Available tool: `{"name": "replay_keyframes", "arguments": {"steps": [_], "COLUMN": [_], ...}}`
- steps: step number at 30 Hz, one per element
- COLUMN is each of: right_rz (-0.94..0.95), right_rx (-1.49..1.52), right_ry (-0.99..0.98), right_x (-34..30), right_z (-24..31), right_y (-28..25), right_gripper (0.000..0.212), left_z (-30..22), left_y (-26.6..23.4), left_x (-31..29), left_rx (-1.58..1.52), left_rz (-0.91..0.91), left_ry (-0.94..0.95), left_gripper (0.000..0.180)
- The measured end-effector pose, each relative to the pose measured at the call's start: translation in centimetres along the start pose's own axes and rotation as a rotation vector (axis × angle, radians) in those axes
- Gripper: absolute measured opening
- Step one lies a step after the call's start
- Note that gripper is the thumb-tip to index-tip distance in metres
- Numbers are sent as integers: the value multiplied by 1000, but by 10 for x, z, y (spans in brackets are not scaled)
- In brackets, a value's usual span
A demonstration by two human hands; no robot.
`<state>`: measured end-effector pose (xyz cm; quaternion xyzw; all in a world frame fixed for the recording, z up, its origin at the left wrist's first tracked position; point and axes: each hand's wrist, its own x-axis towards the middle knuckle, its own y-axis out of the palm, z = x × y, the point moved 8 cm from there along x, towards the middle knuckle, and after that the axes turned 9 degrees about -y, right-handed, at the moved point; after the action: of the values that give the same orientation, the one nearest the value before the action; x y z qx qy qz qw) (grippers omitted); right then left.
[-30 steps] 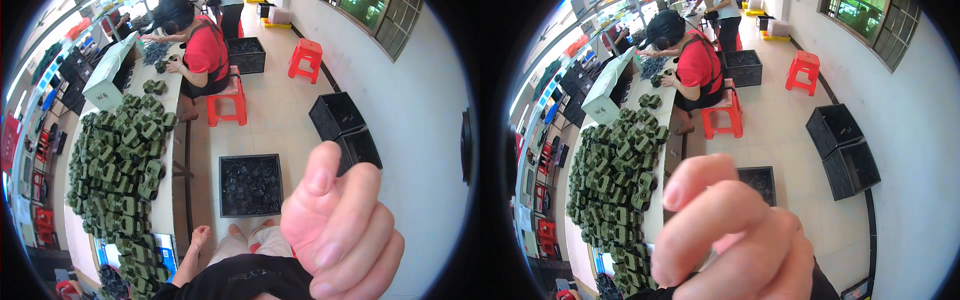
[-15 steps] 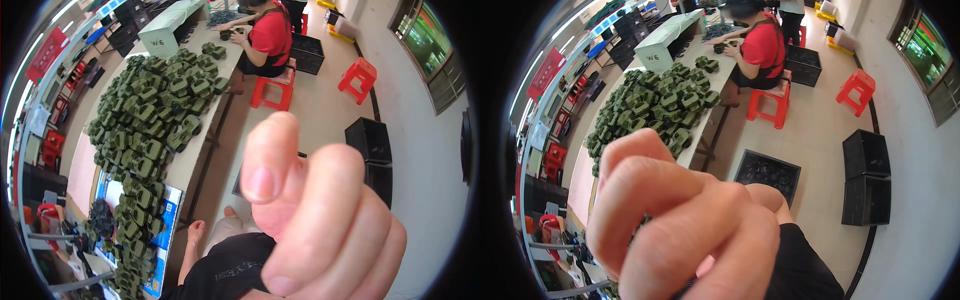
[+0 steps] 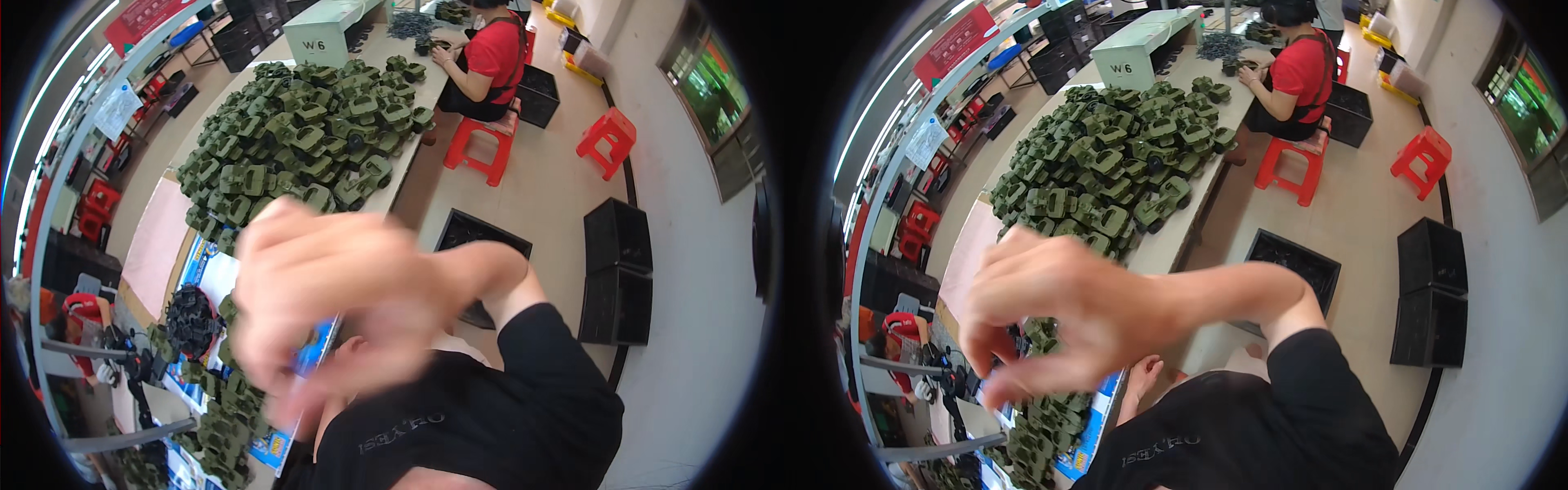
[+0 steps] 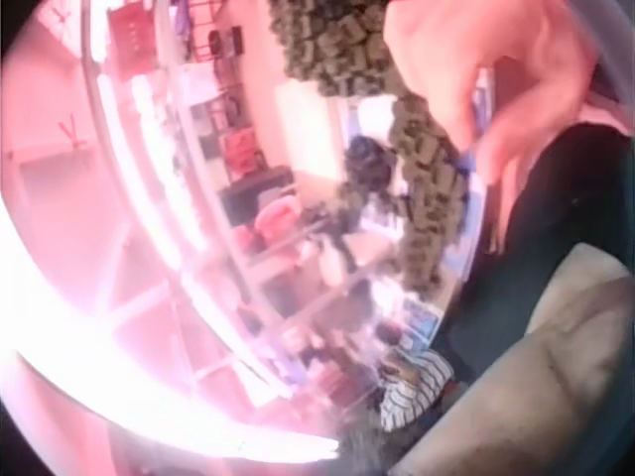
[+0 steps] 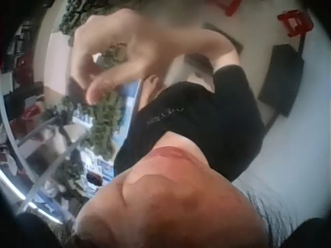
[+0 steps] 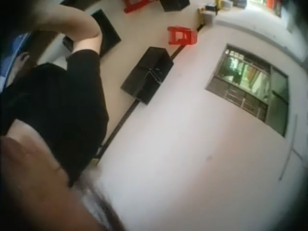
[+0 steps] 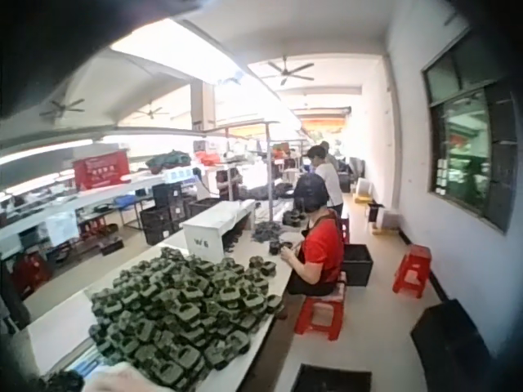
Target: The person assembles green plastic toy bodies with black wheels. They pick up a green body, attach a black wheel to each side, and place the assembled unit on a table. This process is repeated for multiple units.
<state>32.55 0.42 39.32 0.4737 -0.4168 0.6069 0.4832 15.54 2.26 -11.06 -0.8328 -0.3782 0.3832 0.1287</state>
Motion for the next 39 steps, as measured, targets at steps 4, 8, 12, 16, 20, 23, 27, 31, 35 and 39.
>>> {"name": "replay_keyframes", "arguments": {"steps": [4,8,12,16,20,23,27,31,35,39], "right_rz": [952,1920,1727,1585,1531,1651,1420,1355,1296,1218], "right_rx": [-151,-157,172,6,-550,-354,-323,-242,-131,-14], "right_ry": [456,417,530,574,191,24,-22,-103,-211,-299], "right_x": [-58,-129,-106,-73,-59,-112,-92,-91,-89,-81], "right_z": [-109,-129,-120,-115,-153,-238,-254,-250,-237,-206], "right_y": [152,253,245,210,220,311,341,373,416,444], "right_gripper": [20,26,25,22,26,25,23,22,21,20], "left_z": [45,65,-11,18,24,15,20,-5,-26,-29], "left_y": [-9,-39,-71,-125,-159,-165,-162,-154,-143,-130], "left_x": [4,-30,-97,-120,-118,-121,-98,-69,-45,-55], "left_rx": [-172,-168,-785,-914,-842,-972,-693,-770,-836,-820], "left_rz": [128,167,439,211,-55,-110,-114,-99,-108,-150], "left_ry": [17,-4,-24,66,40,-7,-51,-1,40,26], "left_gripper": [44,41,33,32,29,30,35,36,37,38]}}
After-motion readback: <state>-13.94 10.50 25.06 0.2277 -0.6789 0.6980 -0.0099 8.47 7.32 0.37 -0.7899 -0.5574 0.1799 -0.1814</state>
